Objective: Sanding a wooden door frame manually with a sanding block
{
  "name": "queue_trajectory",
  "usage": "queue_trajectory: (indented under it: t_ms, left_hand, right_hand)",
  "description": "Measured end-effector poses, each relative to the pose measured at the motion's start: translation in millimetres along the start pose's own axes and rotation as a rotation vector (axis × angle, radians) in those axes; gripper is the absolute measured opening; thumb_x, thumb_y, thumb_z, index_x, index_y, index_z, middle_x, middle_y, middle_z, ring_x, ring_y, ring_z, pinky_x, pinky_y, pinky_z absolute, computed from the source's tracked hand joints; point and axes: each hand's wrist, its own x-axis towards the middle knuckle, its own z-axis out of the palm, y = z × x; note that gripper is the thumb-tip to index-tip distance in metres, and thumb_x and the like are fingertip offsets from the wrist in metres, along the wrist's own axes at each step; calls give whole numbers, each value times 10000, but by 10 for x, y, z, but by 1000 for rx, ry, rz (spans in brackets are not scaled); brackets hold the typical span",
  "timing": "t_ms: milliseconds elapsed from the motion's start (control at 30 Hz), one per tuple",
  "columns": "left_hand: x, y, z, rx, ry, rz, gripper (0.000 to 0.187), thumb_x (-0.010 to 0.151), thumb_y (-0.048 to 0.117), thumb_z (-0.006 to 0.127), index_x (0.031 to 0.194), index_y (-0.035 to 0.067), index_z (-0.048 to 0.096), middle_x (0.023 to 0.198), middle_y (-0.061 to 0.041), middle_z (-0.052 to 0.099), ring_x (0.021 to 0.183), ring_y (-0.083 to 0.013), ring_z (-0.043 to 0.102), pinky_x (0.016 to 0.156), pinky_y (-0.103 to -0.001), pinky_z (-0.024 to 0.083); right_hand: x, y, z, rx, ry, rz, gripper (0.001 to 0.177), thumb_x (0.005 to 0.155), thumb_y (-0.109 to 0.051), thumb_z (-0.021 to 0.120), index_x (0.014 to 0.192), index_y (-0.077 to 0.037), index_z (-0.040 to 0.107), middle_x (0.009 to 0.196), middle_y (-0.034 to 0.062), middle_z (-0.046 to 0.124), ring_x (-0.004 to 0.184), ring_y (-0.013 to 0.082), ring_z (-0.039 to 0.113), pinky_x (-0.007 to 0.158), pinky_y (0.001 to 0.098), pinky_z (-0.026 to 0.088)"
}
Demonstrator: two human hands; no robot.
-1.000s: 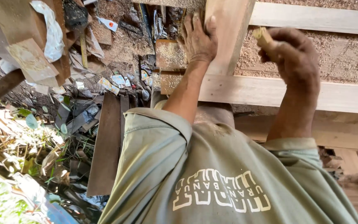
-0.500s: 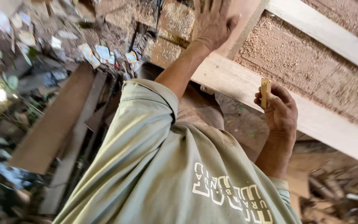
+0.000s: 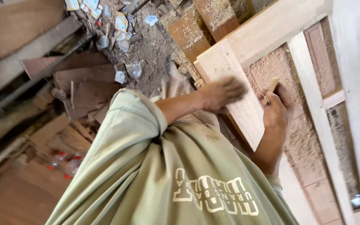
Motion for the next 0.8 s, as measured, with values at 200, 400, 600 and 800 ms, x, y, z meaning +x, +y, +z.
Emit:
queue_trajectory:
  t_ms: [200,400,600,800]
  left_hand:
    - [-379,604,495,-72,327,-353,366,1001,472,552,1150,160,673,1256,-127,634,1216,-359,623,1052,-592,470]
    - [150,610,324,-51,944,-1524,731,1074,551,405,1626,108,225,1661,-225,289,1553,-414,321,1267,-561,300]
    - [531,279,892,-113,1202,-1780,703,1067,626,293,1661,265,191,1682,-194,268,1578,-353,283,1254,-592,287]
    - [545,205,1035,-138,1145,-1797,686,1094,628,198,1676,283,90,1737,-192,149,1627,-402,157,1322,-626,89]
  right_hand:
    - [291,-243,203,-836,-347,-418,360,961,-51,731,1304,-5,631,1055,147,548,950,281,598,785,421,564]
    - [638,-164,152,-1182,-476,-1069,371,926,-81,635,1282,14,603,1016,149,545,885,253,504,594,393,536]
    - [405,-416,428,-1080,-696,-1351,388,896,94,596,1275,52,524,1143,242,549,987,384,530,728,516,545]
    - [630,-327,492,-1247,-702,-1369,401,875,86,666,1259,-7,601,1191,178,557,1055,318,592,733,424,642]
